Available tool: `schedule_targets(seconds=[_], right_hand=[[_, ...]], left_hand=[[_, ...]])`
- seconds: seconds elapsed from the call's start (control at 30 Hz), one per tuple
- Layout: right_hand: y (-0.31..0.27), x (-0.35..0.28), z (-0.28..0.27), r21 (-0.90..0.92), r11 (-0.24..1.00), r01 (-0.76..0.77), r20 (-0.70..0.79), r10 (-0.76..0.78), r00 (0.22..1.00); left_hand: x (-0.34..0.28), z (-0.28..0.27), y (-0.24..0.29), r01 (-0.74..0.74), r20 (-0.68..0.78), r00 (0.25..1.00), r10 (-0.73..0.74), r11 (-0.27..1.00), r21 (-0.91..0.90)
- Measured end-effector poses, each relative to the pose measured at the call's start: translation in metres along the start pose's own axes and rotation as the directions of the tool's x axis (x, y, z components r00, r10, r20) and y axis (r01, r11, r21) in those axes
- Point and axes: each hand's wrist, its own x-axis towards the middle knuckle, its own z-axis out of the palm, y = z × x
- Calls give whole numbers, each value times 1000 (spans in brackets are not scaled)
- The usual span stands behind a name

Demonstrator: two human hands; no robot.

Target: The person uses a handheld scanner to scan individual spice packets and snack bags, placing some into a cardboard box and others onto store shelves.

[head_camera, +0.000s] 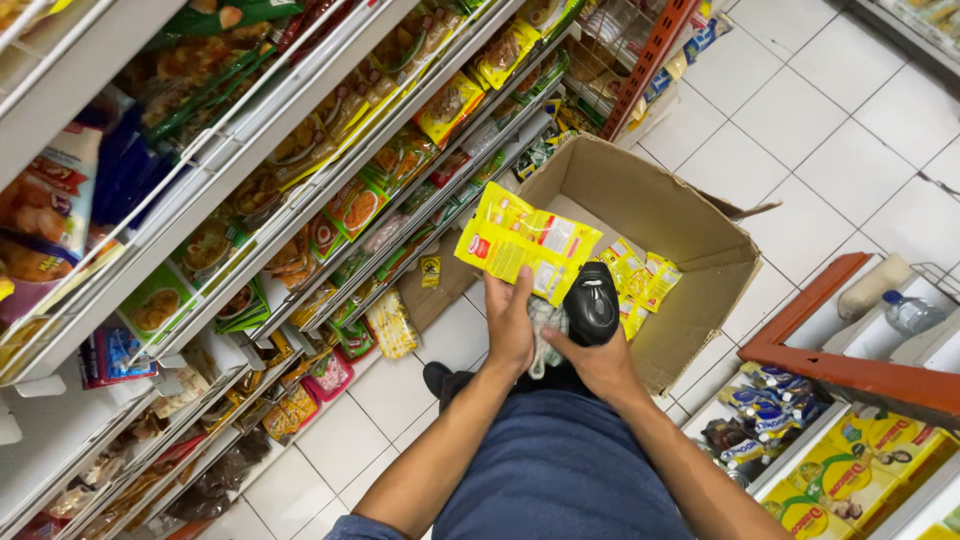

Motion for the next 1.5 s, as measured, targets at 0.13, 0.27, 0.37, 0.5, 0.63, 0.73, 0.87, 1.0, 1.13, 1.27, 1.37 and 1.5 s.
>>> schedule_targets(seconds=[0.13,0.27,0.37,0.5,0.63,0.73,0.87,1.0,1.13,1.27,1.37,1.5], right_hand=[[11,8,-6,508,861,32,-165,60,984],[6,14,-37,258,937,235,-352,-135,926],[-11,12,-42,89,984,154,-307,-120,944],[-44,21,-17,-307,805,508,-103,-559,823],[-74,34,-12,-378,793,478,-174,-568,805],[-76,29,1,-363,825,432,-255,-534,806],[-43,27,-1,-369,706,604,-47,-663,747],[2,52,-33,-373,863,340,-132,-412,901],[17,64,-70,55,990,128,-147,-119,982],[3,51,-54,694,715,-78,100,11,995],[-5,33,-23,654,742,-151,227,-2,974],[-15,25,-15,166,978,129,286,-173,943]], left_hand=[[15,-21,7,-45,4,999,45,998,43],[26,-48,19,55,-35,998,-52,994,91],[22,-46,11,70,18,997,-77,967,247],[2,-17,-3,32,125,984,-125,822,569],[-6,-5,11,-55,217,973,-75,841,539],[-6,-5,18,-145,269,963,-24,795,590],[0,-14,19,16,155,980,-122,831,556],[8,-26,32,128,45,989,-141,967,219],[14,-39,45,372,111,926,-360,919,-129],[13,-29,16,356,158,930,-330,916,-182],[7,-19,-12,255,123,965,-231,938,-235],[19,-38,-5,188,48,982,-183,916,-355]])
